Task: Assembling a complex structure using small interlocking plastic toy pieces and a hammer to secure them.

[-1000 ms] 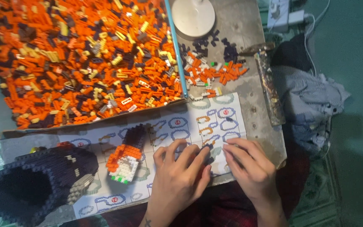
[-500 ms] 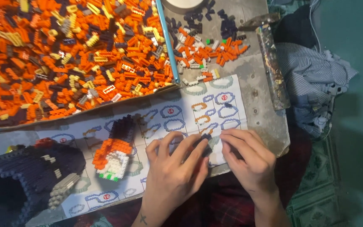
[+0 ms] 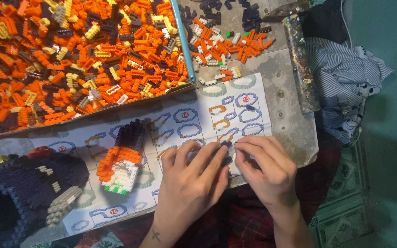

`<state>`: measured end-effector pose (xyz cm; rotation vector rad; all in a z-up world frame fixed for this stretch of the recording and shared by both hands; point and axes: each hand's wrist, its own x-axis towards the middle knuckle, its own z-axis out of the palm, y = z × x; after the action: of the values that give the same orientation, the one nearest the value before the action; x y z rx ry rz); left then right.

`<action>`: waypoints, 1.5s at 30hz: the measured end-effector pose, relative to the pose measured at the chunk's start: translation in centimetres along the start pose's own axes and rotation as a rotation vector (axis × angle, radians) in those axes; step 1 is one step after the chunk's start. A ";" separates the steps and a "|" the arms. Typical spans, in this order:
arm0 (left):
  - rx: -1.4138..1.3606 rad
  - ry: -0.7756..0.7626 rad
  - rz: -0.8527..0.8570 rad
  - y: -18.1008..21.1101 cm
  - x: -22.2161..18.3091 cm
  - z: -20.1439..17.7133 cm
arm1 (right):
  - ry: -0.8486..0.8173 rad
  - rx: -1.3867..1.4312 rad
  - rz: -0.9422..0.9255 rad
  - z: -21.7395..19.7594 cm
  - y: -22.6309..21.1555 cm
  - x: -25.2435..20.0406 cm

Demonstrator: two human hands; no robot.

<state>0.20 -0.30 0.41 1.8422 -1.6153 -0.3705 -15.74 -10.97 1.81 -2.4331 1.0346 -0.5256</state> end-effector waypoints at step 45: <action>0.060 0.144 0.082 0.4 -0.6 0.1 | -0.366 -0.160 0.353 -1.3 -2.2 4.4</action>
<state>-0.32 0.19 0.45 1.7970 -1.6118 -0.1507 -12.32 -13.22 4.80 -2.2822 1.3366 0.1204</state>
